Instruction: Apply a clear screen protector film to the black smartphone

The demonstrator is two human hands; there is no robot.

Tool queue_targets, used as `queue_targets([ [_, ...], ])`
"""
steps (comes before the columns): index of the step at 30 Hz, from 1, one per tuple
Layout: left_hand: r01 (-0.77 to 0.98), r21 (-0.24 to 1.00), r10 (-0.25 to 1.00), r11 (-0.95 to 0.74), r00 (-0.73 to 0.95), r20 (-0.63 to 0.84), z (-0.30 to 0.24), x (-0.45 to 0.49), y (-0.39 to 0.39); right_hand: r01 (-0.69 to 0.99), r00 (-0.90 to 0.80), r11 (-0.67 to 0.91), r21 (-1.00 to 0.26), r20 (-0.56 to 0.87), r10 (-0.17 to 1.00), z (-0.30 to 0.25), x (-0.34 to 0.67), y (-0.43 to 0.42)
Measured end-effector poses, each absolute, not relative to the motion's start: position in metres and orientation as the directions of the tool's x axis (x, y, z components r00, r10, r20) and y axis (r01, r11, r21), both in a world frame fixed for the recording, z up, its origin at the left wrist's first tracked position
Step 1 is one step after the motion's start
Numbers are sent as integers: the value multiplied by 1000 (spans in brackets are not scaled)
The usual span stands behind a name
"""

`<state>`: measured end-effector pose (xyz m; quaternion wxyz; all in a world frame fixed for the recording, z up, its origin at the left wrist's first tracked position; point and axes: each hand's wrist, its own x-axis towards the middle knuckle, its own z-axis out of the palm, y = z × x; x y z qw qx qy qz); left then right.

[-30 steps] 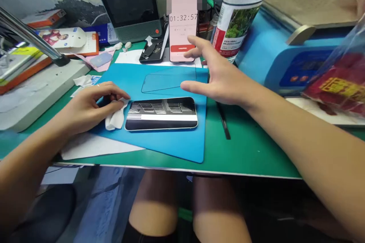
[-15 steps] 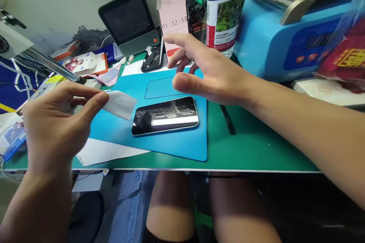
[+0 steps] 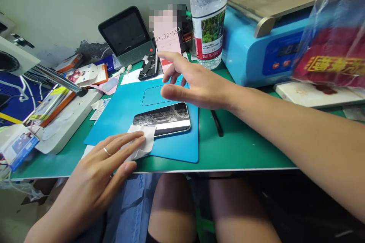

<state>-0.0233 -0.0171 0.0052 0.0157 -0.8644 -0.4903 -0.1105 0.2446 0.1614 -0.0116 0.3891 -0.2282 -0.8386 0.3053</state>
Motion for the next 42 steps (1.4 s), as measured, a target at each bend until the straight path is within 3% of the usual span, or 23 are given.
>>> queue_targets([
  [6,884,26,875,-467,457,160,-7,-11,-5,163,-596,701,-694,497,631,-14,246,163],
  [14,802,241,837,-547,533,126,-11,62,3,173,-610,704,-689,486,625,-12,245,161],
  [17,816,243,851,-525,512,117,-11,91,10,173,-609,710,-682,492,622,-14,245,163],
  [31,959,-31,952,-281,283,115,-21,-8,-25,247,-675,701,-669,400,619,-7,246,159],
  [38,916,145,925,-374,358,124,-18,67,5,242,-659,730,-639,443,607,-6,245,163],
  [42,914,149,918,-378,349,190,-23,90,8,284,-652,712,-642,415,635,-5,247,162],
])
